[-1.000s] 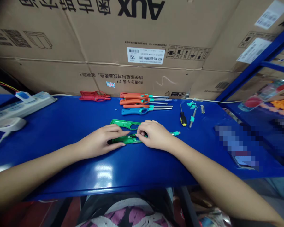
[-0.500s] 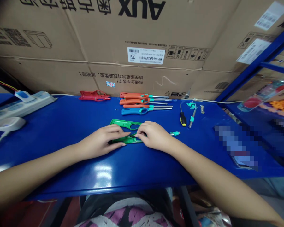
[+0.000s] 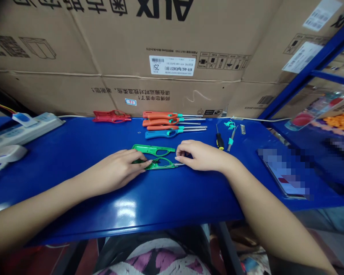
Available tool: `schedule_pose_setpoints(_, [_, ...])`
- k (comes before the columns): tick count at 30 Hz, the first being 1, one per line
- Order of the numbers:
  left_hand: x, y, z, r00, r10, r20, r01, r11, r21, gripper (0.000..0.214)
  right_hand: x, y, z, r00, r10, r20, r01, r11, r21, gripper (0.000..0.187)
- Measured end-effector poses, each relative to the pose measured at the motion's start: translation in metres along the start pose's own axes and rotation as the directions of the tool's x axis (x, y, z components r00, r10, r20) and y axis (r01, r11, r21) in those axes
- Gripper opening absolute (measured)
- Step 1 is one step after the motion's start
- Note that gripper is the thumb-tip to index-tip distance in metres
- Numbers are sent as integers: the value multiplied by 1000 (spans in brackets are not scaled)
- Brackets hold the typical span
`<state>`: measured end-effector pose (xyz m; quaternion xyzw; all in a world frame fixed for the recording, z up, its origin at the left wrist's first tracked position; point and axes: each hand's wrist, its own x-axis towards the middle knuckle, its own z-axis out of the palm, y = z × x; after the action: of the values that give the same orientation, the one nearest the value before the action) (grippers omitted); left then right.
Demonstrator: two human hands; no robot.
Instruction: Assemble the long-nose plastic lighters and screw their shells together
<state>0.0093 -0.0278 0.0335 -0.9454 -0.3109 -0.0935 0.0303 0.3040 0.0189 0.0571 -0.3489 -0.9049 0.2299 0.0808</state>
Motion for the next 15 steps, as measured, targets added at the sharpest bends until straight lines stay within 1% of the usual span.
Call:
schedule_pose_setpoints(3, [-2,-4,-4,1000,-23,-1,23,999,-46,35,-2,4,-2,999,14,49,-15,999,30,12])
schedule_pose_setpoints(6, [-3,-8,-3,1000,-14,8,15,993,-120,32,-1,3,-1,995,27,94,-32,998,57,9])
schedule_pose_setpoints(10, [-4,-11,1,1000,-10,-20,5,977,-212,32,1,2,2,996,20,82,-27,997,74,8])
schedule_pose_setpoints(15, [-5,-12,3,999,-14,-30,7,974,-225,31,1,5,3,999,2,52,-5,998,62,4])
